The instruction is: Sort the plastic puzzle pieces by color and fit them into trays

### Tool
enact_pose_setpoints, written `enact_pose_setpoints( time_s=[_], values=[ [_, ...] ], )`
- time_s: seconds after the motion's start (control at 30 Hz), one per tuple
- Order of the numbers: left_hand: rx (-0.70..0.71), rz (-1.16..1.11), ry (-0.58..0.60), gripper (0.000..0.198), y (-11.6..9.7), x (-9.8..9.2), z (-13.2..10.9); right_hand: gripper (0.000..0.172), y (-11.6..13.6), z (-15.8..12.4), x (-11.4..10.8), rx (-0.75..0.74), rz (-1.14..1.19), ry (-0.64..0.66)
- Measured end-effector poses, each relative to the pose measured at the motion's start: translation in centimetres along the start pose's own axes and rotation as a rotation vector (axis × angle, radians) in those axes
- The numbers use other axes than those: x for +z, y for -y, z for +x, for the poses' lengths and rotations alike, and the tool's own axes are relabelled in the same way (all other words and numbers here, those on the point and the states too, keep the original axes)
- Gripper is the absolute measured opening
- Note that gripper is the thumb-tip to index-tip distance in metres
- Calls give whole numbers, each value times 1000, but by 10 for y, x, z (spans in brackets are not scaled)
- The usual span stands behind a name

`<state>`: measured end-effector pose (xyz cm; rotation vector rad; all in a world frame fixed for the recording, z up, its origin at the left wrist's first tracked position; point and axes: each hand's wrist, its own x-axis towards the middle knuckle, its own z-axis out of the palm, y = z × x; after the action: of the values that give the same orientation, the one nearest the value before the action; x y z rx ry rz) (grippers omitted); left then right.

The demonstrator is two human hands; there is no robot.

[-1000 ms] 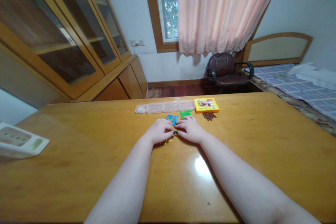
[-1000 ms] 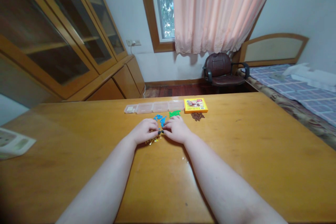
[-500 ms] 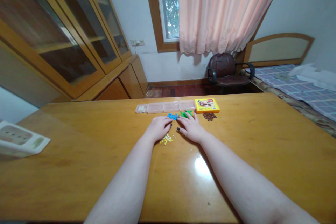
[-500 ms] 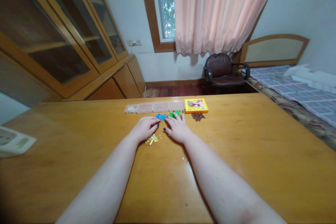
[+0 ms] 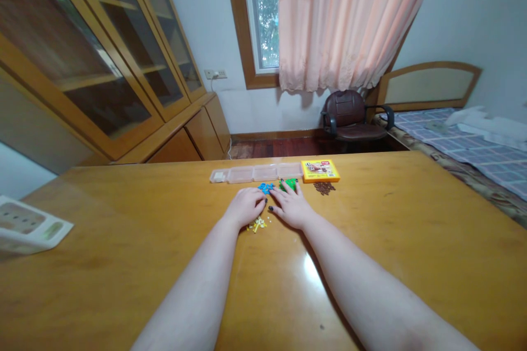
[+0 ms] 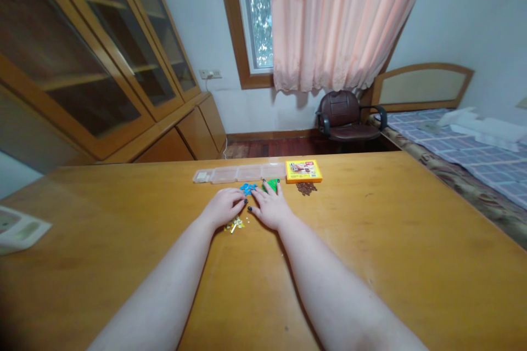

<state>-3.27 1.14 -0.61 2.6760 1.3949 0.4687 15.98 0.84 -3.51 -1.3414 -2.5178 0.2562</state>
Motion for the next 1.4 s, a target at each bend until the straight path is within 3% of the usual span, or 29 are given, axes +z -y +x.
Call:
enact_pose_setpoints(
  time_s=[0.13,0.3,0.5,0.67,0.8,0.9,1.07,1.27,1.4],
  values=[
    [-27,18,-11,22,2,0,0,54,3,1,-2,-13,44,-43],
    [-56,-14,-8,24,7,3,-3,27,4,0,-8,-64,75,-124],
    [-65,-23,-7,30,8,6,-3,44,2,0,-6,-75,101,-76],
    [-178,11,-46,27,10,4,-2,39,2,-1,-9,38,74,-129],
    [-301,20,-60,25,12,5,-2,49,1,-1,-8,19,62,-52],
    [-266,-37,-46,27,12,8,-2,54,1,-1,-7,11,65,-23],
    [-206,-125,-89,26,16,10,-2,43,1,-1,-10,59,88,-93],
    [-320,-257,-204,23,26,13,-1,35,-3,-1,-7,73,118,-155],
    [-343,-315,-172,23,29,17,-3,28,-1,-1,-11,16,226,-243]
  ],
)
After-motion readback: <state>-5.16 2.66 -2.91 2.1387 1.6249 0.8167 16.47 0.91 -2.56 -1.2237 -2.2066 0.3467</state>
